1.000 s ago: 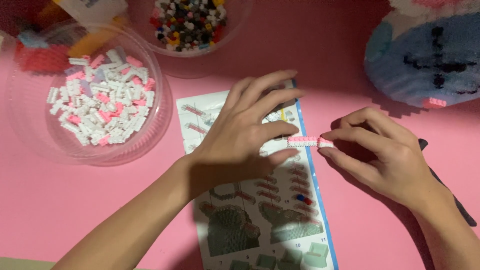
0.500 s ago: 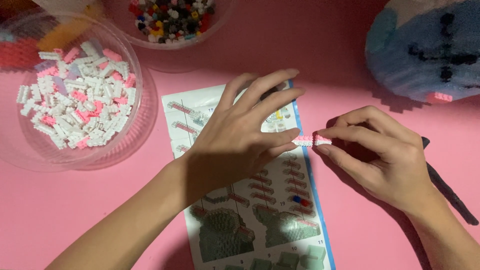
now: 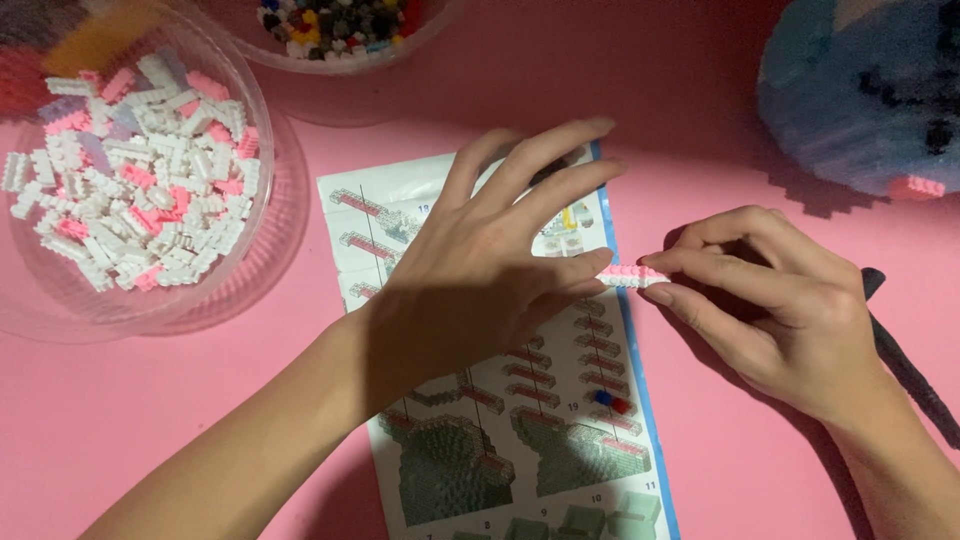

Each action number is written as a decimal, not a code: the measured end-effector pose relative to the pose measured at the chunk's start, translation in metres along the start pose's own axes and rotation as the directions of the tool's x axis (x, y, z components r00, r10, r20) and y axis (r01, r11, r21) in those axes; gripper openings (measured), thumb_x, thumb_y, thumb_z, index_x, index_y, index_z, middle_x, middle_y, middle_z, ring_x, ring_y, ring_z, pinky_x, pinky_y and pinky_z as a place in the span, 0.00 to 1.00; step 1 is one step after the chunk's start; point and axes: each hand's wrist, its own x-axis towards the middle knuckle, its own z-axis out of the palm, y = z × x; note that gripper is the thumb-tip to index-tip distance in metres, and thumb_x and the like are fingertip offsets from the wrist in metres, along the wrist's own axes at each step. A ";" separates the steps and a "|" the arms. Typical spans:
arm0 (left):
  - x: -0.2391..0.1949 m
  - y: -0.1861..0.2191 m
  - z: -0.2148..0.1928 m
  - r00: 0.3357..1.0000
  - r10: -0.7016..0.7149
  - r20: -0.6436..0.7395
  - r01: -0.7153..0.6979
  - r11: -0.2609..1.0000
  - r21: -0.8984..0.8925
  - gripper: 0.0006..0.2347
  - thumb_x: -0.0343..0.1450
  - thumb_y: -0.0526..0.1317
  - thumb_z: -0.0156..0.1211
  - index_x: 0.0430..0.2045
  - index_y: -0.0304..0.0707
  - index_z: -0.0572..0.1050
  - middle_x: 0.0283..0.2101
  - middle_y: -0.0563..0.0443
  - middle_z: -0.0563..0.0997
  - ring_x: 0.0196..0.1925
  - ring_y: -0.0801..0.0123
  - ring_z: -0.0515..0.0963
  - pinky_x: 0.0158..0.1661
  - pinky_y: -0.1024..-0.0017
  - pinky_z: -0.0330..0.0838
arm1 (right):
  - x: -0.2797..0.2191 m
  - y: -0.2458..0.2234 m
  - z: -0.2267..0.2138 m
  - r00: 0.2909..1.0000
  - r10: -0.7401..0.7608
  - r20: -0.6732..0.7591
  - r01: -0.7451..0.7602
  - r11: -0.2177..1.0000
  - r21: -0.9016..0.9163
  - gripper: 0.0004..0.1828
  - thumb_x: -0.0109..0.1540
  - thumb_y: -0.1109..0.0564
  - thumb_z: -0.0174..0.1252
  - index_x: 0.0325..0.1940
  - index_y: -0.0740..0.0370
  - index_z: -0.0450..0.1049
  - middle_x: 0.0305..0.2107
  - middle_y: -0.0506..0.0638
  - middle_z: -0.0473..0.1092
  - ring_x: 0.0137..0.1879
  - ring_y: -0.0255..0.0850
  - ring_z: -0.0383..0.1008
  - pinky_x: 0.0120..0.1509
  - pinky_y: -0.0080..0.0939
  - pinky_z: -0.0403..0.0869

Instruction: The person assembles small pink and white plastic beads into a linear strip by hand, following a printed instruction sheet. They use a small hammer to tap the beads together and continue adding beads to extend the strip.

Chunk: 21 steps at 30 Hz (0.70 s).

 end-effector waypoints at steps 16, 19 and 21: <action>-0.002 -0.003 0.000 0.999 -0.022 0.042 0.023 1.000 -0.010 0.08 0.76 0.35 0.77 0.39 0.45 0.79 0.68 0.31 0.71 0.75 0.37 0.67 0.67 0.28 0.65 | 0.005 -0.001 -0.012 0.983 -0.127 0.131 0.158 0.949 -0.272 0.11 0.67 0.54 0.69 0.52 0.60 0.82 0.44 0.52 0.75 0.41 0.45 0.73 0.48 0.49 0.67; -0.001 -0.003 0.002 0.999 -0.019 0.033 0.020 1.000 -0.014 0.08 0.75 0.36 0.78 0.38 0.46 0.80 0.68 0.31 0.71 0.75 0.37 0.67 0.67 0.27 0.65 | 0.012 -0.003 -0.017 0.978 -0.115 0.174 0.160 0.949 -0.272 0.09 0.66 0.53 0.69 0.49 0.57 0.83 0.43 0.50 0.77 0.41 0.44 0.75 0.45 0.48 0.69; 0.000 -0.003 0.001 1.000 -0.003 0.019 0.003 1.000 -0.018 0.11 0.73 0.36 0.82 0.33 0.44 0.78 0.66 0.29 0.73 0.74 0.35 0.68 0.65 0.26 0.66 | 0.022 -0.001 -0.022 0.977 -0.099 0.187 0.141 0.964 -0.225 0.08 0.64 0.53 0.69 0.45 0.57 0.86 0.42 0.50 0.78 0.42 0.44 0.80 0.44 0.46 0.73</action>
